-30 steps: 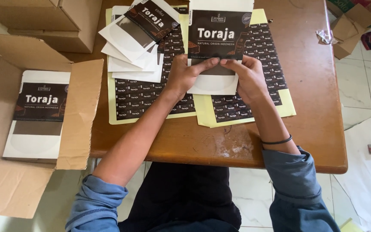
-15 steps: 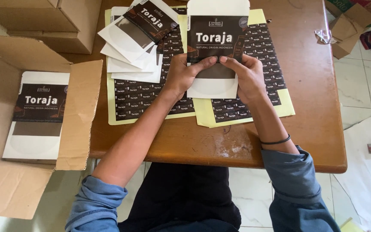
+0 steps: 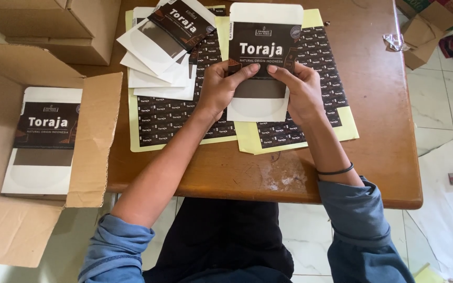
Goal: Applying labels to coffee bags and folding them for packaging at a workstation.
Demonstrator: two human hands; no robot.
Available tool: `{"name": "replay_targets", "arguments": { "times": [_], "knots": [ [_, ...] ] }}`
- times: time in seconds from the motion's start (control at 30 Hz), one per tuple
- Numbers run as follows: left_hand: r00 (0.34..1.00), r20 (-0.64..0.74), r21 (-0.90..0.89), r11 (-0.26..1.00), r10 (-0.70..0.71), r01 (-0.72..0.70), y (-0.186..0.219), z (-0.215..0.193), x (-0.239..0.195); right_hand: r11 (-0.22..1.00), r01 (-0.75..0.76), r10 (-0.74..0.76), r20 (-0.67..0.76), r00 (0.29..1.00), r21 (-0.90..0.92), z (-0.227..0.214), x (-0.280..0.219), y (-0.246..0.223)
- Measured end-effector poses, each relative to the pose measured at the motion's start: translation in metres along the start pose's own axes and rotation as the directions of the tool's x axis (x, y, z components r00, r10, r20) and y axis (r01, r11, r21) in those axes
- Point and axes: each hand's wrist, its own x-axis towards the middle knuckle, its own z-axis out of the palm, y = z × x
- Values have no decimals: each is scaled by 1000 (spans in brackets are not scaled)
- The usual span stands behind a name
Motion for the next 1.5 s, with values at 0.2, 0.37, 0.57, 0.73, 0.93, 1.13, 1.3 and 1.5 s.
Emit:
{"name": "replay_targets", "arguments": {
  "times": [0.2,0.37,0.57,0.73,0.93,1.13,1.3,1.5],
  "knots": [
    [999,45,-13,1000,4,-3,5,4,-4,1000,17,-17,-7,1000,12,-3,-1,3],
    [997,55,31,998,55,-57,5,1,-6,1000,-17,17,10,1000,23,-7,3,9],
    [997,56,59,997,50,-53,13,3,-12,1000,-15,14,14,1000,20,-3,1,4],
    [997,41,84,994,60,-63,-36,-15,13,1000,-8,8,4,1000,23,-9,4,11],
    [1000,0,98,995,28,-28,-40,-14,14,995,-50,55,-61,997,89,-41,26,51],
    [999,30,-58,998,-27,28,16,4,-6,987,-64,75,-70,995,148,-31,20,32],
    [999,-29,99,995,-19,22,-11,-5,5,975,-205,202,35,979,90,-24,12,11],
    [1000,3,103,995,-8,8,-12,-5,5,968,-200,198,29,980,150,-25,10,5]
  ]
}}
